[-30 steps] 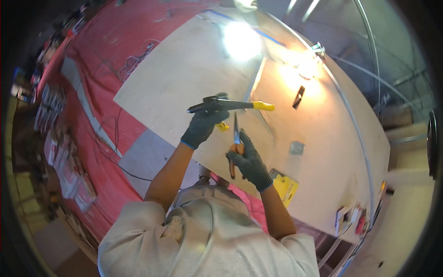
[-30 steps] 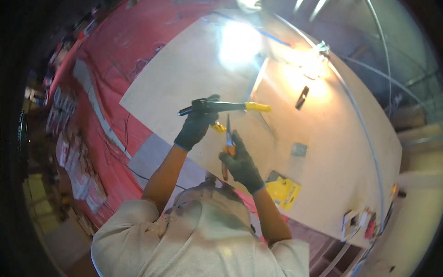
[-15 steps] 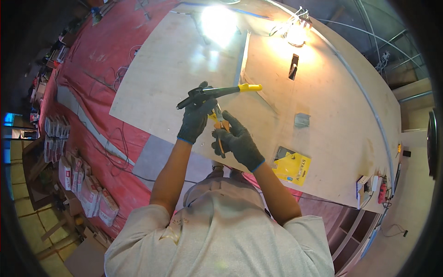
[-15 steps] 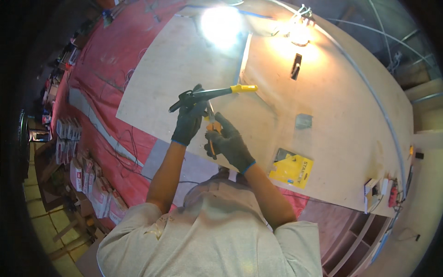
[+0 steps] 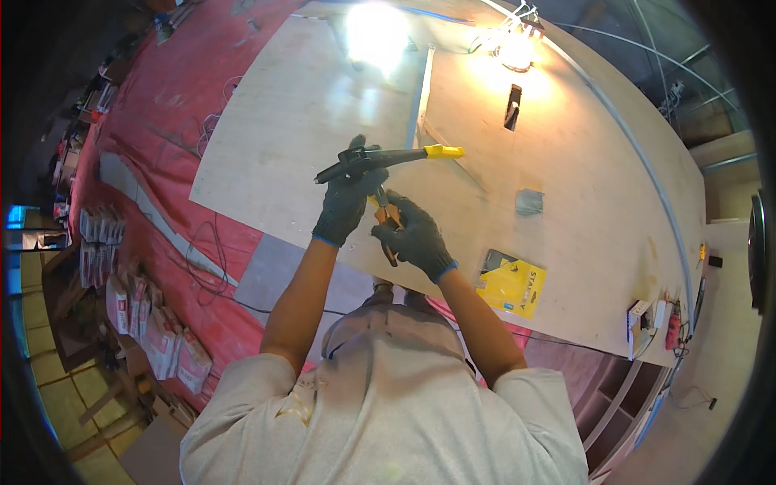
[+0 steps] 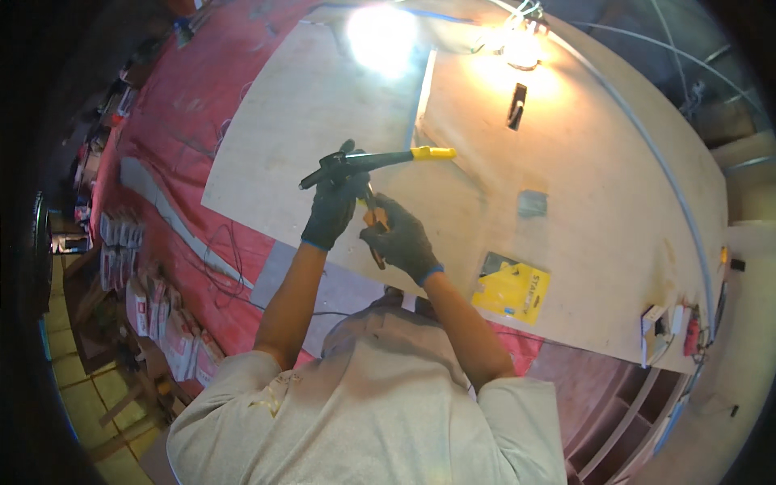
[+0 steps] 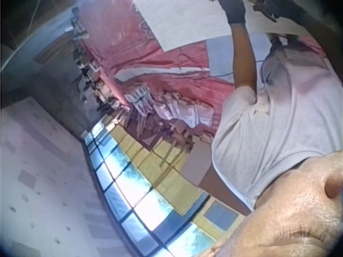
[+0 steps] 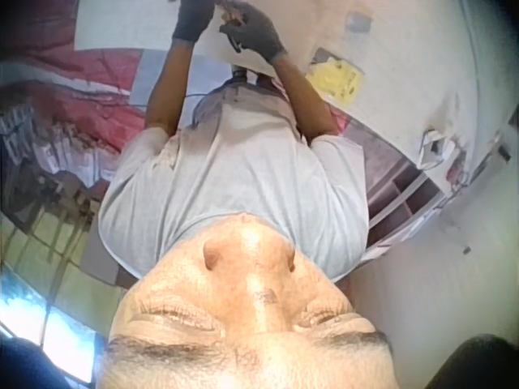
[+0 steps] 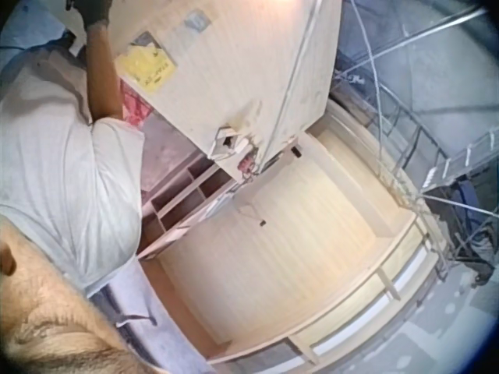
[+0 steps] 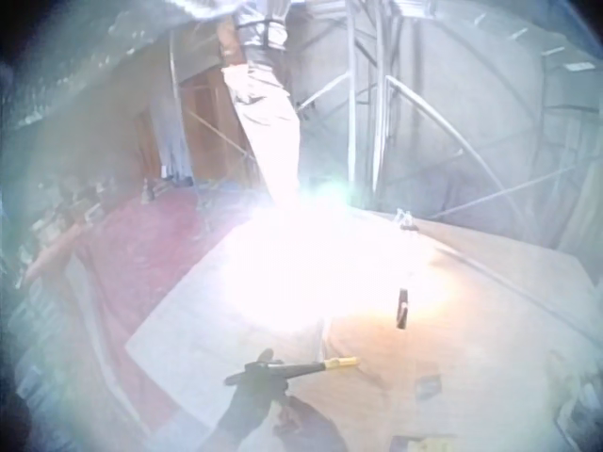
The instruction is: The person removes a tool from its packaging, handles several metal components on a table, and uses a pair of pliers to adjust a component inserted into the tool.
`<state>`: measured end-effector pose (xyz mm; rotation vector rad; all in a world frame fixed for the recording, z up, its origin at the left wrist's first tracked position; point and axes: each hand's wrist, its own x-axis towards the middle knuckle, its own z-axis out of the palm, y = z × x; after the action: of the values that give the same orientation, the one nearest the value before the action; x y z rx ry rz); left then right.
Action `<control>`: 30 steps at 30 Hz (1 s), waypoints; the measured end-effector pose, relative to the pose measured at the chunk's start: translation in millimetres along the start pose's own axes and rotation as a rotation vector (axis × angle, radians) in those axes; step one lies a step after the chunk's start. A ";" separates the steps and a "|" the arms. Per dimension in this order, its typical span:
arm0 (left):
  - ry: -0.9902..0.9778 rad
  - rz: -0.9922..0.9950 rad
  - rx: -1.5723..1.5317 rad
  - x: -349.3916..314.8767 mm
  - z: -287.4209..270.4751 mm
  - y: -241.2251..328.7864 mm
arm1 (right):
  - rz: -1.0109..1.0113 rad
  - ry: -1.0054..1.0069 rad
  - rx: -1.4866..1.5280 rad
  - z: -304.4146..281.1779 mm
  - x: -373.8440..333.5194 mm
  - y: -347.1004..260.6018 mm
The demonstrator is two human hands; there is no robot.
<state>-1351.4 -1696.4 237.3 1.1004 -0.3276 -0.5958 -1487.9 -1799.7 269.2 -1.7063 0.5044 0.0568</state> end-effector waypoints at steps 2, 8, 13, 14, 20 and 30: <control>-0.008 -0.006 -0.004 4.0 6.0 2.8 | -0.179 0.145 0.000 6.1 1.3 13.5; -0.035 0.059 0.050 4.4 3.7 -0.2 | -0.136 0.130 0.034 2.4 7.0 11.4; -0.103 0.076 0.057 3.9 6.9 16.5 | -0.306 0.221 0.026 5.6 3.3 9.2; -0.090 0.112 0.113 2.7 6.7 14.5 | -0.267 0.170 0.048 3.3 4.6 6.4; -0.047 0.100 0.004 -1.4 17.7 24.6 | -0.231 0.153 0.030 -4.6 8.1 -6.0; -0.045 0.232 -0.044 10.6 28.0 35.1 | -0.367 0.310 -0.027 -3.6 9.4 -1.1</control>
<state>-1347.7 -1712.1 280.5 0.9916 -0.4717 -0.4197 -1479.9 -1805.8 268.1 -1.8195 0.4100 -0.4727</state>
